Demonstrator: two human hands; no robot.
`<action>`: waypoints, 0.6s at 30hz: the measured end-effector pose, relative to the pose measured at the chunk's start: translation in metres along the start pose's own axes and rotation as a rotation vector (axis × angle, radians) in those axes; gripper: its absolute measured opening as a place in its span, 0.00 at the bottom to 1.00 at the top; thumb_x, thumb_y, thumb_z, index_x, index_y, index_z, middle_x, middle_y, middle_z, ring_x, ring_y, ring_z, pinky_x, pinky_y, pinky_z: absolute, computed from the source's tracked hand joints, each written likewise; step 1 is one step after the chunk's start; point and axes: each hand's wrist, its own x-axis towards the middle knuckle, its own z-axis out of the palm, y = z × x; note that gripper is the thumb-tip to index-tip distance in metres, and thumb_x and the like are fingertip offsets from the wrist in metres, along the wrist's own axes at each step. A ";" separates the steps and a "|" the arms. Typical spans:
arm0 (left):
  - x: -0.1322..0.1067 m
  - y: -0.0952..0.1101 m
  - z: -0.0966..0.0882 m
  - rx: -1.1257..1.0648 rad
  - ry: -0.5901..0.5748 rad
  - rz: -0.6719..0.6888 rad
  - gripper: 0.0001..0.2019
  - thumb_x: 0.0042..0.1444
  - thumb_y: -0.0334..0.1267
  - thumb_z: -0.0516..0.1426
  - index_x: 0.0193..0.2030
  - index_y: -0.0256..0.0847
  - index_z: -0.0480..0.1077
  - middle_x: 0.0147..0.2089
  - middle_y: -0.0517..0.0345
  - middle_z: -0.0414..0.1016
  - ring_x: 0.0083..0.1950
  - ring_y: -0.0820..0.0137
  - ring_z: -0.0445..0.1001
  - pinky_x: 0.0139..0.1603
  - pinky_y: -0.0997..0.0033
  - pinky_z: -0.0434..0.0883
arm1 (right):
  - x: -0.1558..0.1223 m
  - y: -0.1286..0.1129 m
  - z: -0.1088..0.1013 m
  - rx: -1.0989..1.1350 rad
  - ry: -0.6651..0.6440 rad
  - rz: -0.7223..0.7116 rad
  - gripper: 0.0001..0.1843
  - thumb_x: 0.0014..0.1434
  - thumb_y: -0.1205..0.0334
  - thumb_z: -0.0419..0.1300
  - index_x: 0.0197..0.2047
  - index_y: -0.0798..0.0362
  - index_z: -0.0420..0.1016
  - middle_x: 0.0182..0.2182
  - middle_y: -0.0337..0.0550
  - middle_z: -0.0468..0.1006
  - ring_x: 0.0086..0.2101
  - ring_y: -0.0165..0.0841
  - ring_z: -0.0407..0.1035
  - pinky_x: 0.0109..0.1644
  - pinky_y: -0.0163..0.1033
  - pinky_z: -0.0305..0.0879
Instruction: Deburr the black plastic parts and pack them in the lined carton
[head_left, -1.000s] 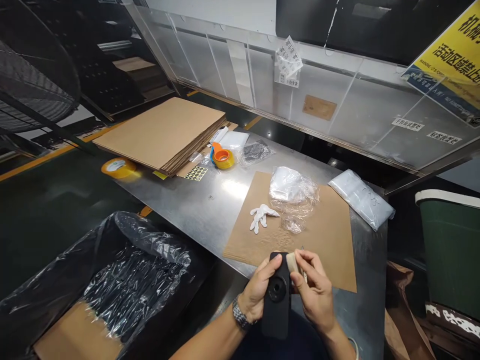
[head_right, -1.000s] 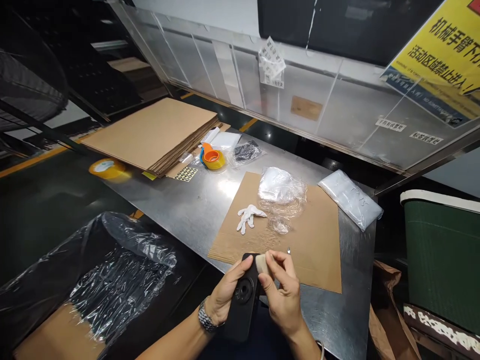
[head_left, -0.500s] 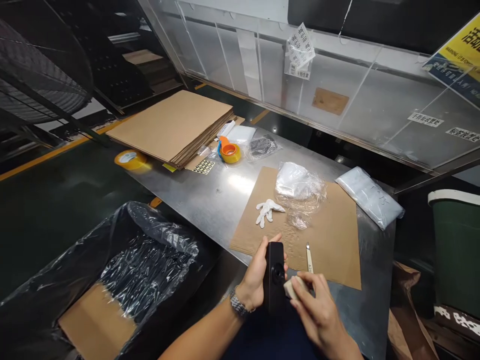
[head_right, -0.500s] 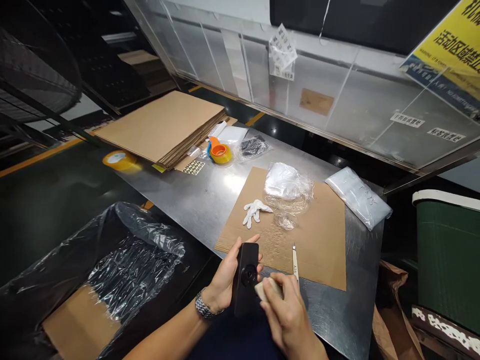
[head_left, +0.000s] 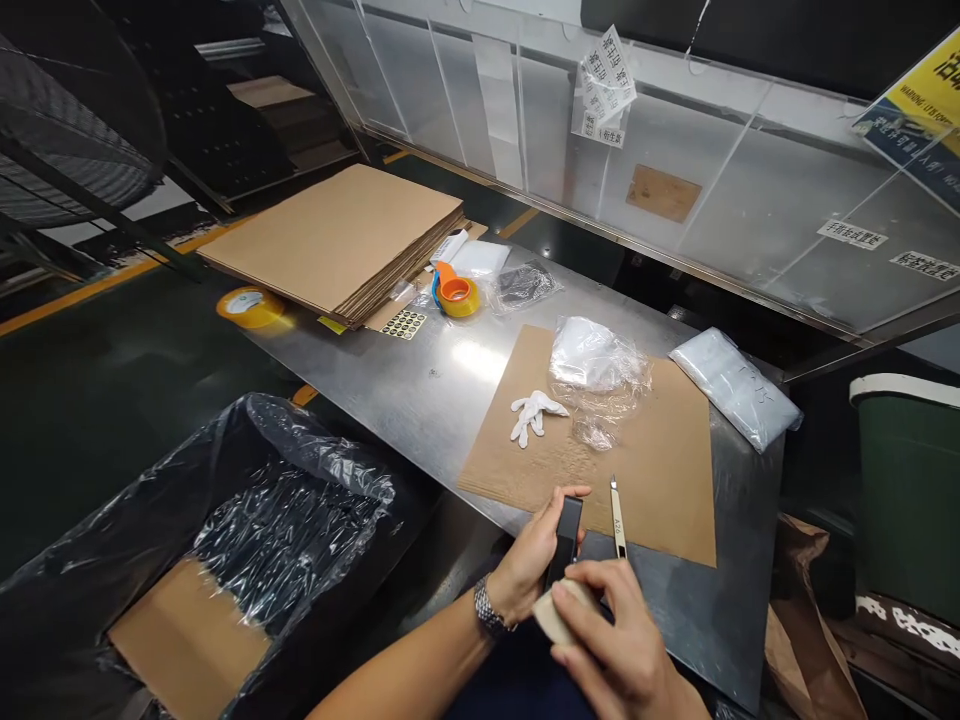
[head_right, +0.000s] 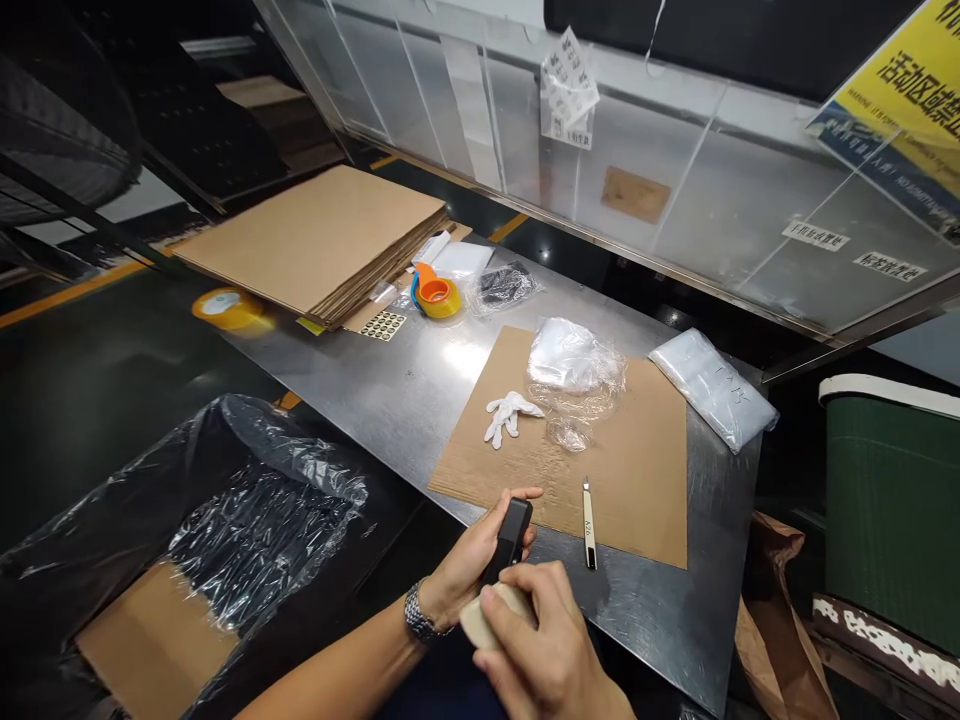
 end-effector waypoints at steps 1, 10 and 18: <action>-0.002 -0.002 0.002 0.014 0.001 0.016 0.19 0.52 0.53 0.52 0.44 0.42 0.66 0.24 0.63 0.65 0.24 0.77 0.64 0.26 0.78 0.59 | 0.005 0.001 0.001 -0.019 -0.006 0.034 0.26 0.54 0.72 0.54 0.57 0.54 0.60 0.44 0.53 0.63 0.42 0.39 0.61 0.42 0.45 0.65; 0.005 0.000 0.000 -0.190 0.135 0.044 0.12 0.50 0.47 0.58 0.35 0.41 0.66 0.24 0.65 0.67 0.24 0.77 0.65 0.28 0.78 0.63 | 0.018 0.004 -0.001 -0.007 -0.068 0.120 0.22 0.56 0.69 0.54 0.54 0.53 0.63 0.42 0.51 0.66 0.40 0.36 0.62 0.41 0.44 0.66; 0.028 0.001 -0.012 -0.326 0.114 -0.302 0.20 0.54 0.54 0.49 0.25 0.37 0.60 0.17 0.62 0.61 0.16 0.77 0.60 0.20 0.76 0.62 | -0.022 0.006 0.027 -0.249 0.152 -0.125 0.26 0.51 0.73 0.59 0.54 0.52 0.64 0.45 0.51 0.64 0.45 0.40 0.62 0.41 0.43 0.69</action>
